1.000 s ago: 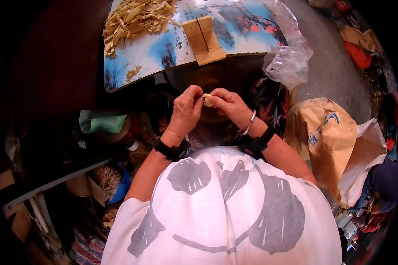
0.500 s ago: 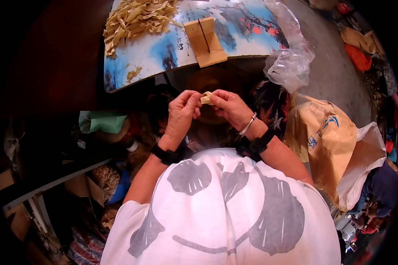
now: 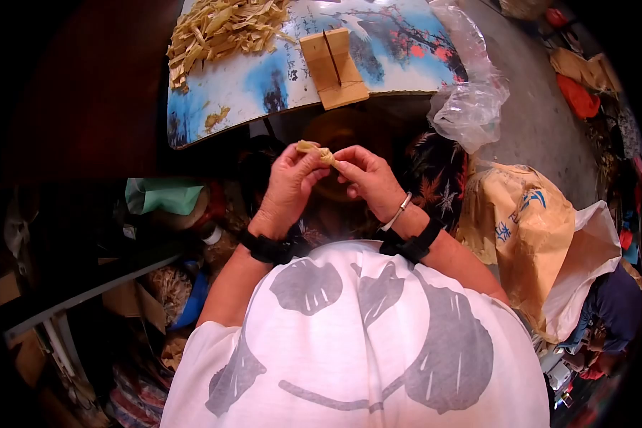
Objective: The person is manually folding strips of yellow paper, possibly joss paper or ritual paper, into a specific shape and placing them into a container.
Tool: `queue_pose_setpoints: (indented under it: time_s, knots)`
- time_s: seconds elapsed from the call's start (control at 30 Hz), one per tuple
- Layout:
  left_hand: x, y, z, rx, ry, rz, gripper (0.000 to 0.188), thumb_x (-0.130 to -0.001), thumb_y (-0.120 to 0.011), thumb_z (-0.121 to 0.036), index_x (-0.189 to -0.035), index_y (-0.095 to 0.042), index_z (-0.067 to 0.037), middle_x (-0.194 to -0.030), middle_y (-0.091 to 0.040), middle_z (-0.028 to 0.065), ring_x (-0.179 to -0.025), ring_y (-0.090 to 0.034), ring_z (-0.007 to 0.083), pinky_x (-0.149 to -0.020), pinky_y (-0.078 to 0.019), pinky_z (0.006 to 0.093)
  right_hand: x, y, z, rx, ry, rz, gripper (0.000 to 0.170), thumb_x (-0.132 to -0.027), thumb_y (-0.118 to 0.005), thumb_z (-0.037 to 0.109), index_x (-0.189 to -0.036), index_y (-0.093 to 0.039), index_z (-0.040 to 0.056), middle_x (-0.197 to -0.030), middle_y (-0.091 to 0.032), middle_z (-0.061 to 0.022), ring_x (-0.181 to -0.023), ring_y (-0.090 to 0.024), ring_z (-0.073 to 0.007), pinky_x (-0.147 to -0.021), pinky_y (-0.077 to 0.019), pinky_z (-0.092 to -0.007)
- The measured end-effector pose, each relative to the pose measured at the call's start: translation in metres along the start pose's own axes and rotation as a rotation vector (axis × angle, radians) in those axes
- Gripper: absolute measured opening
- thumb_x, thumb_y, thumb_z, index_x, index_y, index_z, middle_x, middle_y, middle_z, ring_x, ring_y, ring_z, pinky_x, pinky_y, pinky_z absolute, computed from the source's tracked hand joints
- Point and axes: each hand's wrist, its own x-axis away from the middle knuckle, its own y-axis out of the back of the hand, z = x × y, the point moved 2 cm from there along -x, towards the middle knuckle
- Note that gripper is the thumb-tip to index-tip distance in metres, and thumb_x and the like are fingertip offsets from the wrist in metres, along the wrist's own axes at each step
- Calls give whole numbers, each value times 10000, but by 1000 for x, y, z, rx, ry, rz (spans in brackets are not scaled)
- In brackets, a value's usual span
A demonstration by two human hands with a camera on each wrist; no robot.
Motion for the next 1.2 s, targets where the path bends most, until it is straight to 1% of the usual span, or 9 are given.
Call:
queue_pose_setpoints:
  time_s: [0.03, 0.27, 0.37, 0.5, 0.63, 0.87, 1.0, 1.13, 1.2]
  knots:
    - [2, 1, 8, 4, 47, 67, 212, -948, -655, -169, -1118, -615, -49, -1057, -646, 52, -1002, -628, 167, -900, -516, 344, -1, -1, 3, 118, 66, -38, 149, -928, -655, 142, -1034, -613, 46, -802, -576, 7, -671, -554, -81, -558, -446, -233]
    - [-1, 1, 3, -391, -71, 142, 241, -958, -642, -145, -1164, -618, -21, -964, -660, 22, -864, -628, 99, -820, -519, 253, -6, -2, 34, 856, 723, -311, 227, -871, -696, 200, -962, -647, -3, -915, -675, -138, -804, -664, -273, -747, -528, -355]
    - [4, -8, 1, -480, -35, 202, 266, -942, -655, -123, -1176, -619, -3, -884, -659, 10, -791, -612, 81, -748, -509, 234, -22, 8, 20, 618, 557, -113, 226, -872, -693, 188, -969, -656, -12, -946, -682, -134, -849, -672, -273, -778, -530, -357]
    - [7, -6, 5, -530, -33, 129, 208, -959, -630, -142, -1113, -639, -2, -813, -632, -12, -736, -570, 56, -677, -468, 209, -23, 14, 34, 463, 408, -255, 189, -924, -653, 180, -981, -652, -1, -896, -691, -91, -772, -673, -170, -708, -533, -289]
    - [11, -8, 0, -518, 15, 88, 172, -976, -604, -175, -987, -662, -14, -702, -530, -71, -605, -441, 13, -549, -358, 175, -16, 5, 36, 260, 323, 55, 177, -912, -692, 171, -967, -636, 12, -825, -658, -3, -723, -605, -52, -662, -507, -225]
    - [16, -4, -20, -218, 161, 193, 151, -987, -588, -173, -914, -635, -50, -644, -417, -91, -508, -314, 7, -470, -273, 180, -22, 17, 38, 190, 223, -55, 123, -880, -698, 125, -944, -659, 26, -750, -600, 49, -659, -526, -23, -582, -425, -195]
    - [7, -23, -39, -427, -18, 124, 92, -964, -621, -131, -944, -658, -49, -700, -489, -87, -556, -365, -1, -496, -297, 172, -24, 12, 65, 206, 207, -7, 159, -908, -686, 189, -933, -662, 34, -718, -586, 54, -617, -490, -15, -541, -385, -187]
    - [-39, -36, -75, -951, -568, 83, 134, -957, -631, -134, -935, -682, -12, -711, -543, -68, -624, -444, 22, -547, -365, 193, -48, 10, 110, 221, 365, -3, 216, -961, -642, 244, -958, -669, 30, -700, -592, 37, -599, -513, -33, -538, -407, -194]
    - [-64, -42, -89, -1023, -626, 13, 141, -948, -636, -132, -920, -681, -1, -677, -550, -44, -633, -481, 47, -570, -407, 219, -68, 13, 123, 307, 495, -75, 209, -976, -619, 232, -944, -665, 31, -696, -597, 24, -606, -525, -37, -544, -429, -206]
